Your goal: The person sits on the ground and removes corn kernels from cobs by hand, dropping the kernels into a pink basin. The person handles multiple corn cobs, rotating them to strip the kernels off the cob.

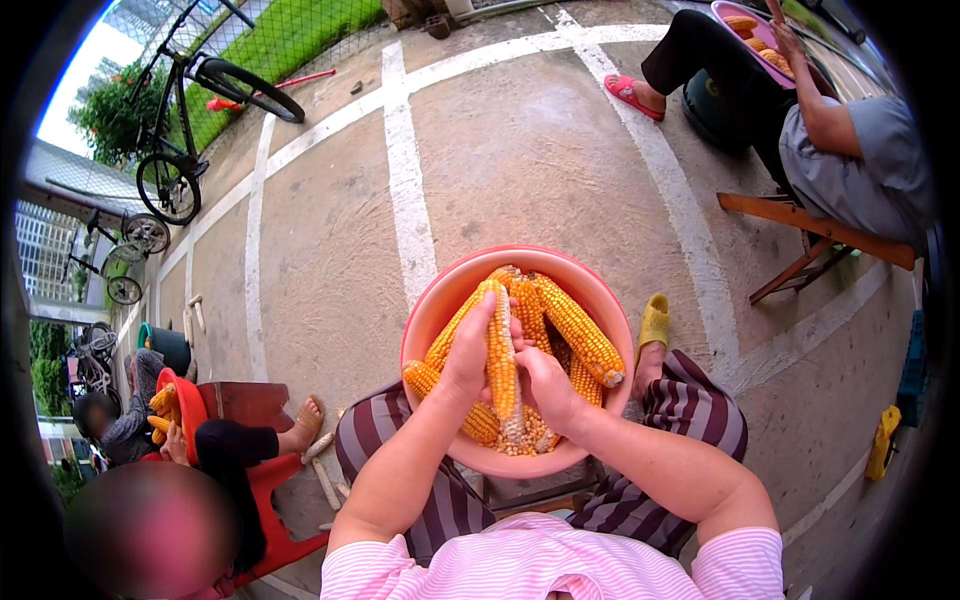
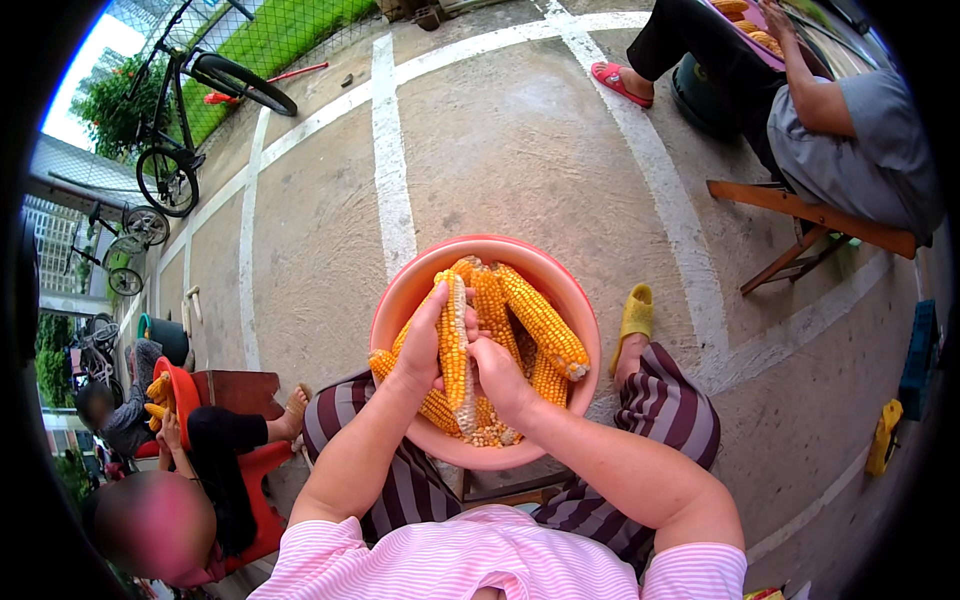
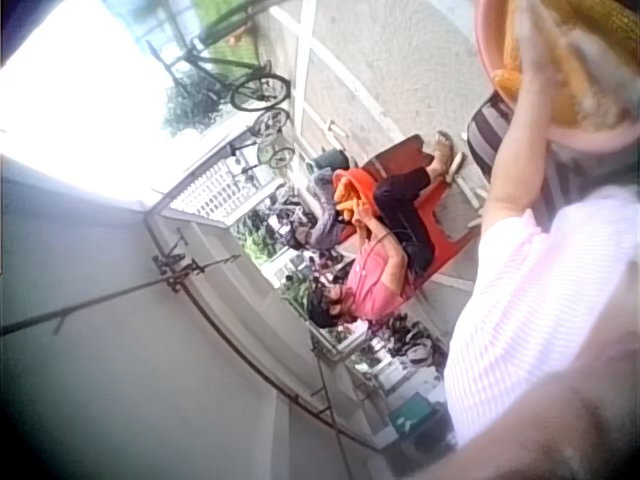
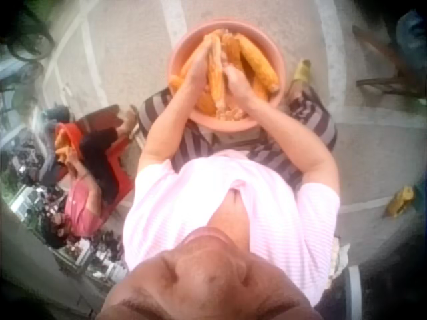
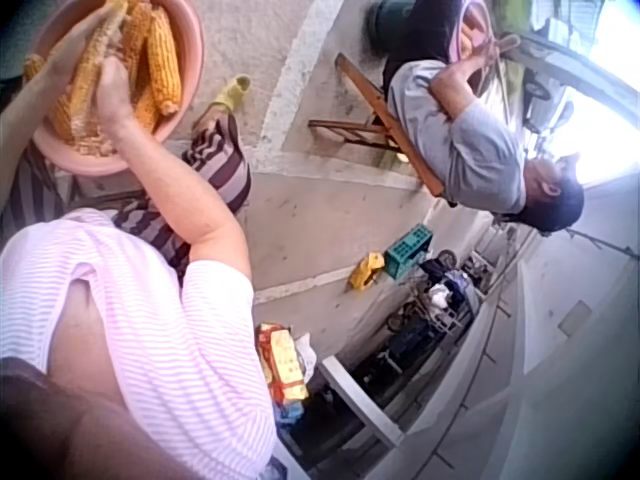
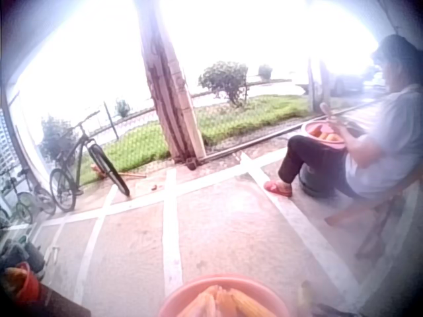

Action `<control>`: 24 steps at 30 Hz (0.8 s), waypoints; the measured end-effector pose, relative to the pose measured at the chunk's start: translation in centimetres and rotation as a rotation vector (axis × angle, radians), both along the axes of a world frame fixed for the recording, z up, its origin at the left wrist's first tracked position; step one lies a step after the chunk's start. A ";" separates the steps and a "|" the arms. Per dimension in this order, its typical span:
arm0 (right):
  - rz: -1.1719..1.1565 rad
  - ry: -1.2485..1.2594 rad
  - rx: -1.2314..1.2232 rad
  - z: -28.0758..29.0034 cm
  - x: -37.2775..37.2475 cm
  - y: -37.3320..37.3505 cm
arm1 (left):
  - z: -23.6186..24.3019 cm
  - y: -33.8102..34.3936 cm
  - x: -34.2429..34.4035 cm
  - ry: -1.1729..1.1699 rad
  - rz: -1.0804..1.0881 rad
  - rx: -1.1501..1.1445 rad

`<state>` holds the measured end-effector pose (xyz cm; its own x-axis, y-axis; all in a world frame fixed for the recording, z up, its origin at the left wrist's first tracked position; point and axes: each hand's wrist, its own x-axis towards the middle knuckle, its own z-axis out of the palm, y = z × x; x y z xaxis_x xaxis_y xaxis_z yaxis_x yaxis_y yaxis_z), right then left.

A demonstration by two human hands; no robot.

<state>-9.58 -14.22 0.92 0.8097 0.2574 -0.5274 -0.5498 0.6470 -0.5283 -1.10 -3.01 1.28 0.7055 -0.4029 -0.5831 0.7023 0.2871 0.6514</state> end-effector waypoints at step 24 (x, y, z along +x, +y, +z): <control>0.113 -0.084 0.035 0.2 0.2 -0.3 | -0.4 0.5 0.6 0.013 -0.010 -0.082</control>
